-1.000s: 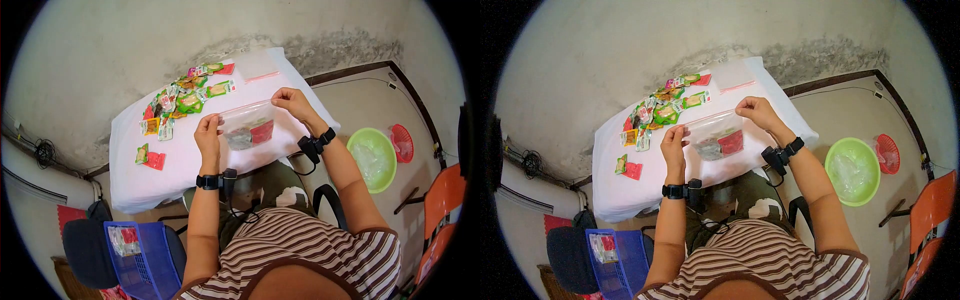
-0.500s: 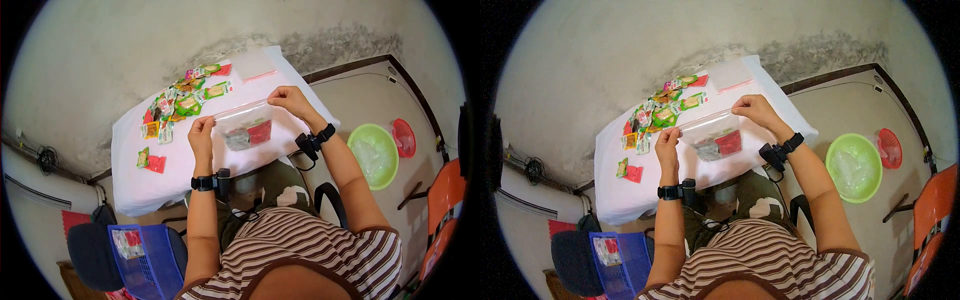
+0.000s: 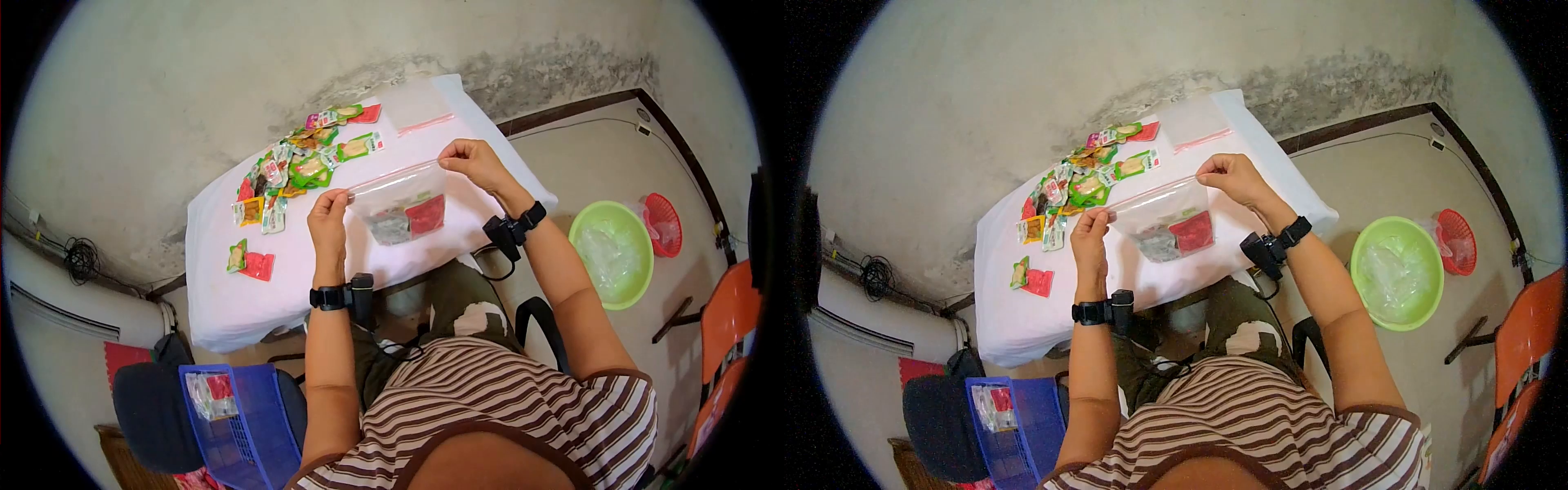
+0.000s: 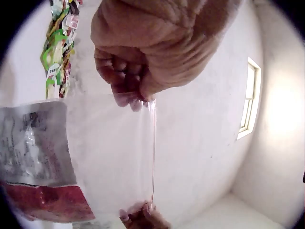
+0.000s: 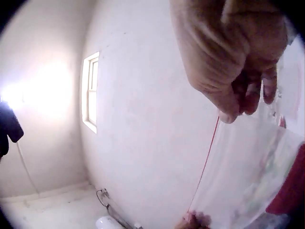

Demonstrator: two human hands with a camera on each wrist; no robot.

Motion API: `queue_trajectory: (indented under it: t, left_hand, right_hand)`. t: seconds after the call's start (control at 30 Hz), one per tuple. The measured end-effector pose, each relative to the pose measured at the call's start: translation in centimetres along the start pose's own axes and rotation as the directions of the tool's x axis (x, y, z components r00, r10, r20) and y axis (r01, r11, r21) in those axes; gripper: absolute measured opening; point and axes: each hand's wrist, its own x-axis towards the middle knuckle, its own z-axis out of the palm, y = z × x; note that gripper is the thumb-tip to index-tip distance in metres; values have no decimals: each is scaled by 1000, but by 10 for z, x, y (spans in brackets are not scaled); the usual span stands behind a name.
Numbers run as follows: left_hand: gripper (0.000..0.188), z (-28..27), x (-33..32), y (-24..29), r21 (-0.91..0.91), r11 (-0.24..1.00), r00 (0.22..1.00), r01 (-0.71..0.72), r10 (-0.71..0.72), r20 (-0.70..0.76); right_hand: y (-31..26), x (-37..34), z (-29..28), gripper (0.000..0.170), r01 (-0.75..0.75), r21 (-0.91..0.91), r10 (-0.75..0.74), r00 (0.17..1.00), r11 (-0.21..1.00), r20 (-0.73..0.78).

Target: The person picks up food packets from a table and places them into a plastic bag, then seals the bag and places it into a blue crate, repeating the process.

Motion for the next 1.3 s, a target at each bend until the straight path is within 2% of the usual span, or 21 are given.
queue_trajectory:
  t: [0.1,0.13,0.17,0.2,0.27,0.3,0.37,0.4,0.47,0.6,0.7,0.73,0.8,0.87,0.9,0.97,1.0,1.03,1.13,1.2,1.3]
  left_hand:
    - [12,2,3,0,58,997,999,-47,48,-10]
    - [14,7,3,5,307,904,943,-299,328,-48]
    - [16,13,3,9,536,690,813,-486,582,-12]
    - [16,22,2,21,538,689,814,-485,581,-10]
    - [25,46,0,45,571,383,654,-726,643,399]
    - [25,57,2,48,571,384,654,-726,643,399]
    - [24,77,6,51,537,358,645,-763,471,602]
    - [24,85,9,53,532,358,640,-768,475,604]
    - [21,96,13,56,626,474,758,-619,152,634]
    - [20,96,25,57,611,539,753,-580,69,654]
    - [18,89,29,61,660,495,767,-565,20,642]
    - [18,84,30,60,661,494,767,-564,17,642]
    - [15,72,30,57,627,364,705,-689,135,696]
    - [13,62,28,54,601,336,676,-726,188,712]
    - [12,60,27,54,571,305,642,-762,244,727]
    - [11,58,26,52,564,292,632,-772,270,726]
    - [11,58,26,51,553,278,618,-785,299,727]
    - [11,57,26,50,554,280,619,-785,299,726]
    - [11,59,27,49,547,302,623,-781,301,722]
    - [11,55,27,50,546,387,660,-743,282,697]
    - [13,43,29,56,564,439,691,-700,218,689]
  right_hand:
    - [-2,-2,4,10,29,-25,-30,999,999,-19]
    - [-4,-4,6,10,43,-46,-44,999,998,-27]
    - [-5,-4,6,10,43,-44,-44,999,998,-27]
    - [-4,-4,6,11,55,-60,-56,998,997,-27]
    - [-4,-4,6,11,66,-76,-68,997,995,-26]
    - [-4,-4,6,10,70,-88,-72,997,994,-21]
    - [-4,-5,6,10,76,-102,-78,997,992,-18]
    - [-6,-6,7,10,101,-70,-102,995,992,-7]
    - [-8,-8,7,10,126,-42,-126,992,991,-7]
    - [-9,-11,6,6,147,-66,-148,989,987,-1]
    - [-9,-10,6,6,126,-66,-126,992,990,3]
    - [-10,-10,6,6,123,-75,-123,992,990,3]
    - [-11,-9,6,6,105,-67,-106,994,992,-4]
    - [-10,-7,10,6,86,-56,-87,996,995,-6]
    - [-8,-6,11,6,115,-59,-116,993,992,-5]
    - [-6,-4,16,7,143,-61,-143,990,988,1]
    - [-7,-3,19,9,253,-133,-254,967,958,8]
    - [-8,-1,22,11,358,-204,-361,932,911,21]
    - [-9,2,25,12,312,-314,-308,949,897,61]
    - [-11,1,25,11,333,-328,-326,942,884,77]
    - [-16,1,20,10,346,-343,-336,937,873,90]
